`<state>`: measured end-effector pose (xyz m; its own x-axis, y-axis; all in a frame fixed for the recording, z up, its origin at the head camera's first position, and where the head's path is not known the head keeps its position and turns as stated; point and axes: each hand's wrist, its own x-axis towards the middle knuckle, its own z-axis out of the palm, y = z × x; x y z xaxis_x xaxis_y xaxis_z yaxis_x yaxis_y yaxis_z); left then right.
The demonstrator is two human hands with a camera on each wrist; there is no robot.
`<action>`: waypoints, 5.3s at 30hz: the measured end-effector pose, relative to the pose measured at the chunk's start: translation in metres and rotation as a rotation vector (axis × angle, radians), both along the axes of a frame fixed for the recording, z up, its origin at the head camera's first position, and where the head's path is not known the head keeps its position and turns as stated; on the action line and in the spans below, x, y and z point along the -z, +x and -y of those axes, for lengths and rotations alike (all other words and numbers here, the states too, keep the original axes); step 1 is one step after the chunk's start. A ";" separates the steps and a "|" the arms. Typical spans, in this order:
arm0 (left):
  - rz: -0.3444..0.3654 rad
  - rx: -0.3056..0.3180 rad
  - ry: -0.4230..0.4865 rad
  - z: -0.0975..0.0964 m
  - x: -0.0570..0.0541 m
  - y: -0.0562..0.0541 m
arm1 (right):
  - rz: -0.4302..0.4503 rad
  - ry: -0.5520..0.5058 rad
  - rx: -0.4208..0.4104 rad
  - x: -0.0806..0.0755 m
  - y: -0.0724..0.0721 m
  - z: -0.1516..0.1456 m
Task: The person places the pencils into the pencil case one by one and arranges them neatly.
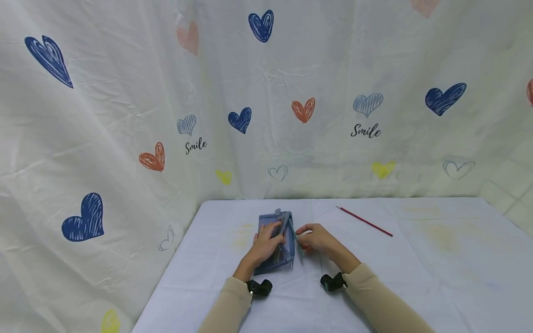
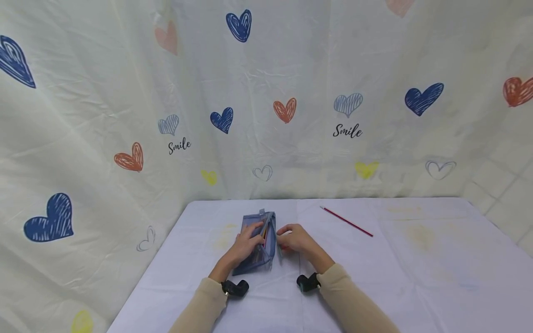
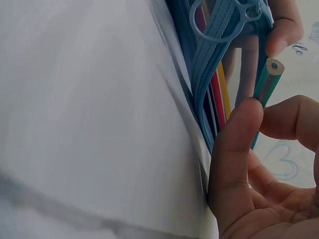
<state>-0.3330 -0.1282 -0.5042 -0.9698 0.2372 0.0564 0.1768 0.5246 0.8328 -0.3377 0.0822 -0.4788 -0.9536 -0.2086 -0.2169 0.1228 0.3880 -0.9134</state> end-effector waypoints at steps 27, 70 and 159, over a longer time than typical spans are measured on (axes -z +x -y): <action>-0.015 -0.001 -0.002 -0.001 0.000 0.001 | 0.099 -0.162 0.046 -0.002 0.000 0.022; -0.006 0.004 0.014 -0.001 -0.002 0.002 | -0.357 0.218 -0.138 -0.012 -0.009 -0.095; 0.000 0.008 0.028 -0.003 -0.005 0.006 | -0.331 0.588 -0.100 -0.007 -0.019 -0.217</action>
